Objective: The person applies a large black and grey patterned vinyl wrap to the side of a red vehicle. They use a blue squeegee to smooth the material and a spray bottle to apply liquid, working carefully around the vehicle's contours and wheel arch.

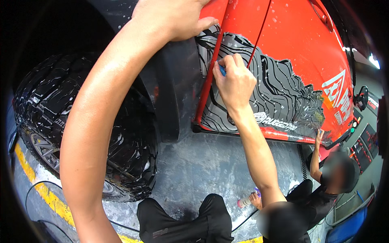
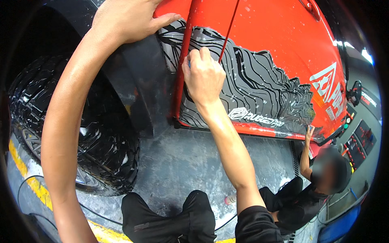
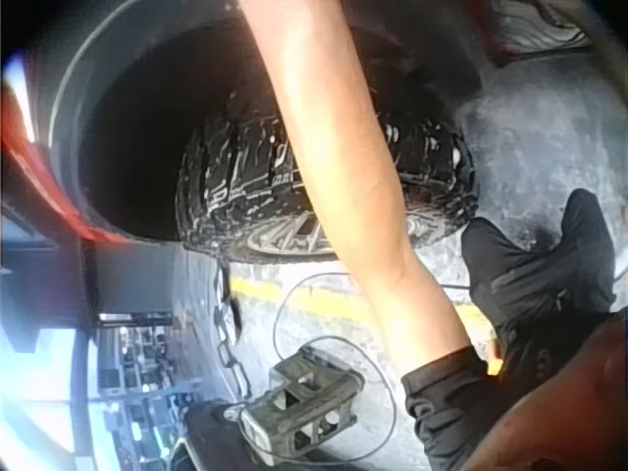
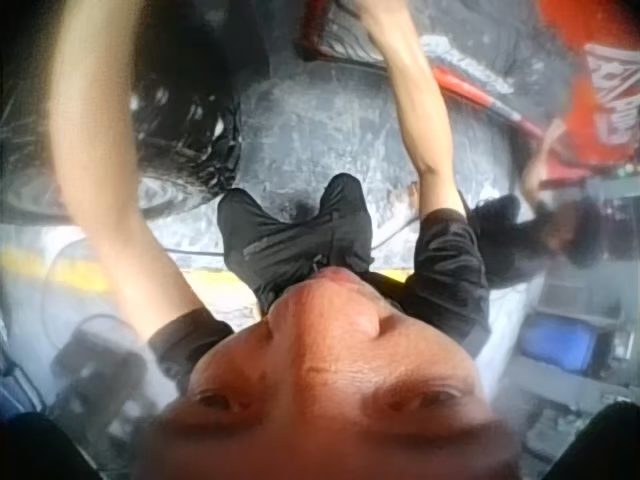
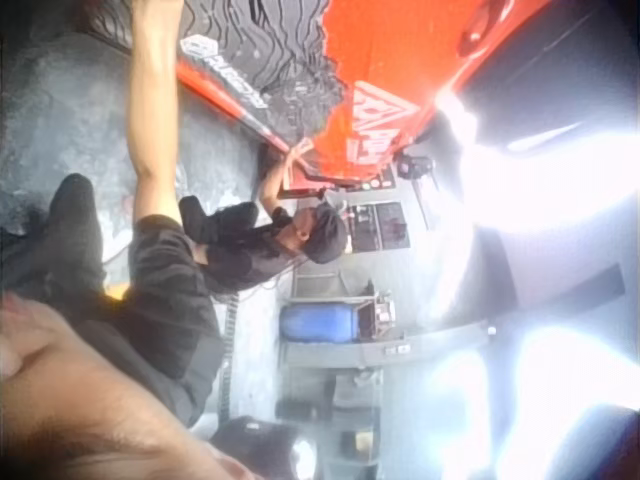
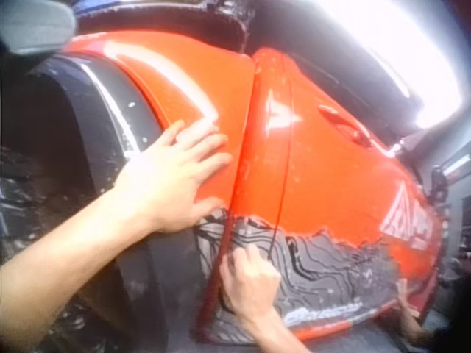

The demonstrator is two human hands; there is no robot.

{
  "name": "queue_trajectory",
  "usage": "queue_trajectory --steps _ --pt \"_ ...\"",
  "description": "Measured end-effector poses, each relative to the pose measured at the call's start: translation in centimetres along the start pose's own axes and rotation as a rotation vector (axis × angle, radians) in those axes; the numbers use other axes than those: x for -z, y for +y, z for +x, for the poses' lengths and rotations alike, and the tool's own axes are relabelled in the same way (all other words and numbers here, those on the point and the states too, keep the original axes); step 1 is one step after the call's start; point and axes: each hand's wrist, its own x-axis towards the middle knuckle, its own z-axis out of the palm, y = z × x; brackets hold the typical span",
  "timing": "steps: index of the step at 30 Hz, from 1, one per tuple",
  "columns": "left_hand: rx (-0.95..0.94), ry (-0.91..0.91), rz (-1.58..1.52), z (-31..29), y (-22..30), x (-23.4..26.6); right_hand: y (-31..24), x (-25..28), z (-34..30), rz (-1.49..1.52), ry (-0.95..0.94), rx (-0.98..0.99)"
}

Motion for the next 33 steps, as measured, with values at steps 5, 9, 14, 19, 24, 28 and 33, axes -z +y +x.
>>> queue_trajectory --steps 5,9,14,19,24,28,33 --pt "0.023 -0.034 -0.014 0.1 -0.2 0.5 0.4 -0.6 -0.3 0.024 0.015 0.073" --pt "0.024 -0.044 -0.004 0.0 0.0 0.1 2.3 0.3 -4.4 0.168 0.060 0.065" --pt "0.018 -0.032 -0.009 0.1 0.1 0.3 0.7 -0.9 0.0 -0.012 0.012 0.070" --pt "0.037 -0.053 0.026 0.2 0.3 0.5 1.6 1.4 -3.9 0.181 0.057 0.051" --pt "0.039 -0.045 0.022 -0.1 0.7 0.5 1.8 0.2 0.6 0.157 0.076 0.075" --pt "0.040 -0.082 0.028 0.2 0.6 1.0 2.4 1.0 -2.3 0.264 0.095 -0.088" --pt "0.087 -0.160 0.031 0.3 2.3 2.4 2.1 -0.4 -1.0 0.284 0.064 -0.033"
